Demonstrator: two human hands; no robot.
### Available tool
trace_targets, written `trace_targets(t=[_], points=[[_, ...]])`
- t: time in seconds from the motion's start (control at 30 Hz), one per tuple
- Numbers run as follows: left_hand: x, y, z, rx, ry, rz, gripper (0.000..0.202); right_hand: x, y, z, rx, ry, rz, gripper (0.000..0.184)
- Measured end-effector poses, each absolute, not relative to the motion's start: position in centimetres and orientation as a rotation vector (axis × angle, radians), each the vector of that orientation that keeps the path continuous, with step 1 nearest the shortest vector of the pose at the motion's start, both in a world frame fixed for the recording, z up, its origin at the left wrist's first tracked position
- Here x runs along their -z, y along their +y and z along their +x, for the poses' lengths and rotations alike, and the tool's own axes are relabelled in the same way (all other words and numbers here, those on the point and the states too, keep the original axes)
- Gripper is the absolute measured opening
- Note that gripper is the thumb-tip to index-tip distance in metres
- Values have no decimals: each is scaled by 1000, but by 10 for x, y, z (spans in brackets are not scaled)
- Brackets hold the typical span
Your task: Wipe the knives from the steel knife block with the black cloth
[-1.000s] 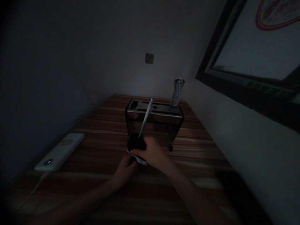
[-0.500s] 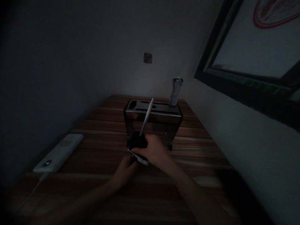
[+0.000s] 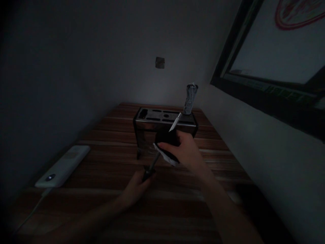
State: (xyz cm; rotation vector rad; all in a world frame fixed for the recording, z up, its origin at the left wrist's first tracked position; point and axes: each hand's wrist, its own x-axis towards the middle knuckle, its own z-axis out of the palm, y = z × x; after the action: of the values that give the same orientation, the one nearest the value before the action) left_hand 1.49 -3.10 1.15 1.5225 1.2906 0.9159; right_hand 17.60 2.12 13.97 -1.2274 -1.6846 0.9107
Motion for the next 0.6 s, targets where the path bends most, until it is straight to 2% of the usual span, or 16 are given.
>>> trace_targets(t=[0.27, 0.6], points=[[-13, -33, 15, -831, 1291, 1653, 22, -154, 22, 204, -921, -1343, -1117, 34], [-12, -33, 15, -807, 1290, 1754, 23, -163, 17, 211, -849, -1219, -1042, 24]])
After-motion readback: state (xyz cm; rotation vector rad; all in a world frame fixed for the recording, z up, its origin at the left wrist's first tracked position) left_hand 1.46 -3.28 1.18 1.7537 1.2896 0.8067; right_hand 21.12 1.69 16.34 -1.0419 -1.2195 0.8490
